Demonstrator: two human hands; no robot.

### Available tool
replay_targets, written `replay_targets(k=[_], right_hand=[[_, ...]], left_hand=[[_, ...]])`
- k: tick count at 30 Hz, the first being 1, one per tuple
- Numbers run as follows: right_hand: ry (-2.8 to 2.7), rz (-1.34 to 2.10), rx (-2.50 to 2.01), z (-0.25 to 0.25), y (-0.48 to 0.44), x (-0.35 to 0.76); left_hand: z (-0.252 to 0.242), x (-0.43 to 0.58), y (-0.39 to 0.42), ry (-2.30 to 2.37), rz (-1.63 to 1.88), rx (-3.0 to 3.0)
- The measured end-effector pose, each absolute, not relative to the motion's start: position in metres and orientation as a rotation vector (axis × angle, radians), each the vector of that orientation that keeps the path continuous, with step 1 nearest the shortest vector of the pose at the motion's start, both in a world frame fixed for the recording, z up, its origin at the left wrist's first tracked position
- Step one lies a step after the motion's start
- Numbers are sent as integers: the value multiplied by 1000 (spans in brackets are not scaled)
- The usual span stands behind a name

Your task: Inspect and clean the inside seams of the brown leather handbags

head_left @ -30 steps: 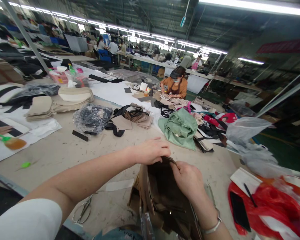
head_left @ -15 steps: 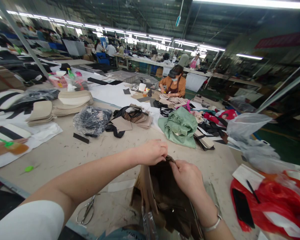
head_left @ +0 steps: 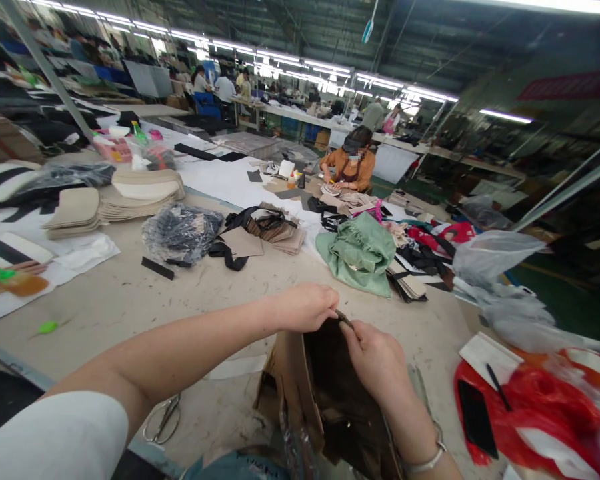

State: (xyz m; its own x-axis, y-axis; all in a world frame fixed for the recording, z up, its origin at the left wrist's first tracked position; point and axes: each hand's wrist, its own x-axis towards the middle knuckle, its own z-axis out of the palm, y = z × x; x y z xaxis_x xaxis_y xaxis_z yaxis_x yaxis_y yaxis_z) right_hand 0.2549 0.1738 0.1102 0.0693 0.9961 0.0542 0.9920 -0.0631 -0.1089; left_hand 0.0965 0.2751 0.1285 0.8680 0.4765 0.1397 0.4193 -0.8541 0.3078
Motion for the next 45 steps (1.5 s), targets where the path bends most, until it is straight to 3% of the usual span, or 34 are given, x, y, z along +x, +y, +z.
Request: replay_targets(k=[16,24,29,45], right_hand=[[-2043,149,-2014,116,180,255],[-2136,83,-1887,112,190,254],[-2140,19,-1851,108,194,260],[-2111,134,-1833,104,202,275]], left_hand=[[122,97,278,692,346,2726],[117,73,292,586,399,2301],[121,68,295,845,138,2519],[115,80,300,809,310,2677]])
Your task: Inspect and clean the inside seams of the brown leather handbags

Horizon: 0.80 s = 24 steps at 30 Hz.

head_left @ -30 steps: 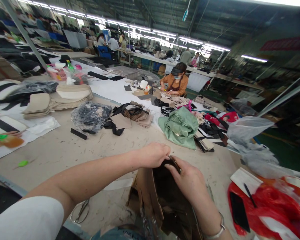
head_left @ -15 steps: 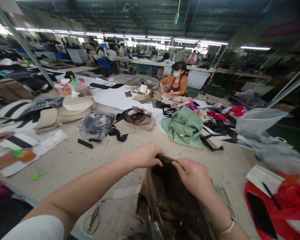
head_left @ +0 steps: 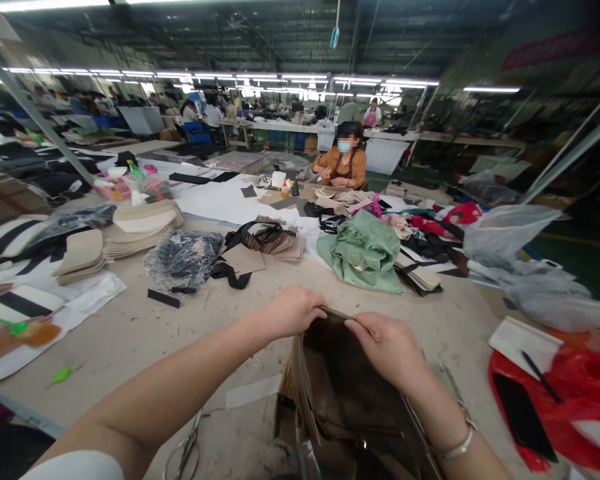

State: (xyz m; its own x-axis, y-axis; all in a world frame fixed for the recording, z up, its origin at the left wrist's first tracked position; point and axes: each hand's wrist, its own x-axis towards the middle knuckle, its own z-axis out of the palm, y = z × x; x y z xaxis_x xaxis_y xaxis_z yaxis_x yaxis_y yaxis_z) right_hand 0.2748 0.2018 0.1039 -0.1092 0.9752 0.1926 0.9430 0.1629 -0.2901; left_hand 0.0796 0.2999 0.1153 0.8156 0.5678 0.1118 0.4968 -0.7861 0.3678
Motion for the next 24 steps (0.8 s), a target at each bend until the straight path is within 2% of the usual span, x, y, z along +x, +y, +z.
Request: replay_targets(k=[5,24], right_hand=[[-2086,143,-1885,107,202,273],[-2013,137,-1891,102,196,268]], left_hand=[[122,81,288,794,496,2830],[125,87,277,727,561,3158]])
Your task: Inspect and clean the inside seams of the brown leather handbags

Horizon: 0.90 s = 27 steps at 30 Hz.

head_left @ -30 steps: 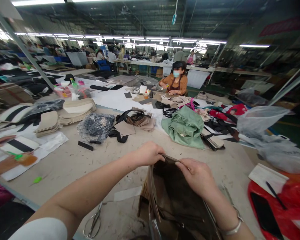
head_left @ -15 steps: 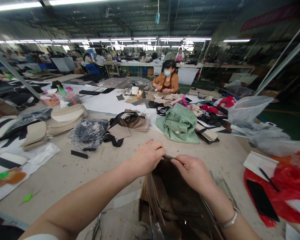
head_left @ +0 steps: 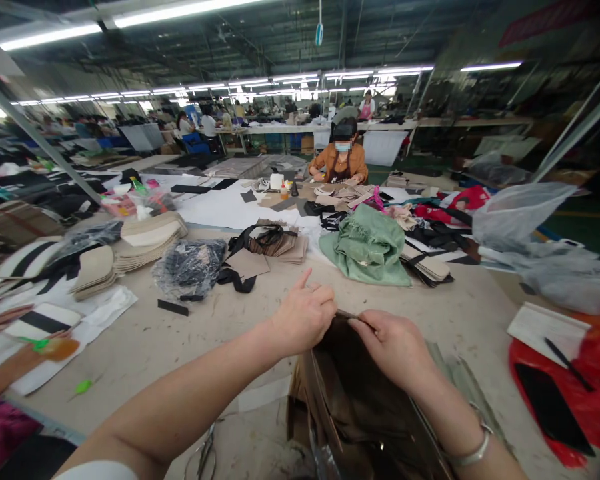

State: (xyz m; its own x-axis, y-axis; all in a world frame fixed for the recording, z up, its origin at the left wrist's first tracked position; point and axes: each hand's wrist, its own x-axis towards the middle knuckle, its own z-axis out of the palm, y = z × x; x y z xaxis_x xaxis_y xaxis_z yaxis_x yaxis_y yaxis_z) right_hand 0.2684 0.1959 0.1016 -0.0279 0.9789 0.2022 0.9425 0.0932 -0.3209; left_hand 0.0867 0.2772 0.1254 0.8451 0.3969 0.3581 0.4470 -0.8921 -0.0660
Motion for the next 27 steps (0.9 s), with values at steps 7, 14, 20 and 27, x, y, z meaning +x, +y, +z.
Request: replay_targets(k=[7,14,20,27], right_hand=[[-2022,77,-1857,99,191,270],[-2021,30,-1868,101,191,271],[-2018,34,-1893,100,191,271],[-1996,66,-1907,103,191,269]], left_hand=[[125,87,279,-664,-578,-3101],[124,89,282,-629,-599,-3211],[113,93,282,-836,-778,-3238],[110,95,280,-1128,-936,-3267]])
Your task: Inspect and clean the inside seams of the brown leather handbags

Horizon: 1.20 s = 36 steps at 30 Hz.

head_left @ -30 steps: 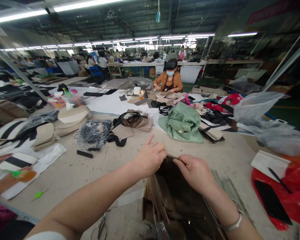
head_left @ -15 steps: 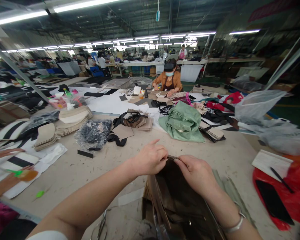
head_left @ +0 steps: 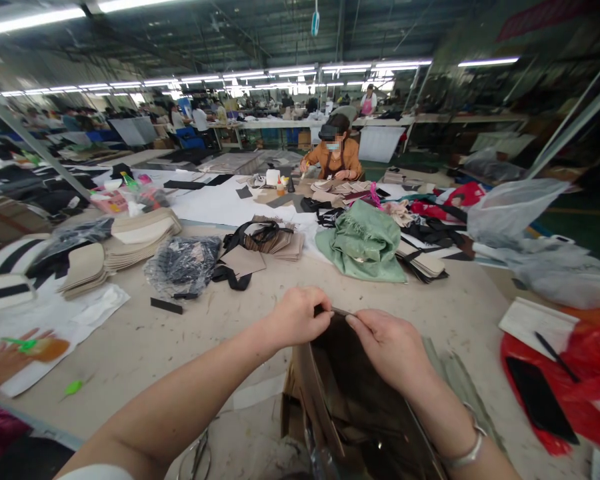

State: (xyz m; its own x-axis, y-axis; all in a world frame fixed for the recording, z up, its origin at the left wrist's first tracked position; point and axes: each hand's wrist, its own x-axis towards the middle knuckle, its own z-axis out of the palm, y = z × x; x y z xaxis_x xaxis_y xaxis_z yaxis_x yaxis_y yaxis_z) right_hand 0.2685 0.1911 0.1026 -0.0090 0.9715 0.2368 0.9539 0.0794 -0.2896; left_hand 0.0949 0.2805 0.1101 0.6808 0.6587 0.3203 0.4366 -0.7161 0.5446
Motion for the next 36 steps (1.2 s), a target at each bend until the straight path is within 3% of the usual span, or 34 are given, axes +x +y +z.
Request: replay_targets(k=[14,36], right_hand=[[-1867,324,-1759,97,192,283],[-1922,298,-1746,103,195,277]], left_hand=[[112,95,281,712,677,2445],[114,96,277,633,666,2784]])
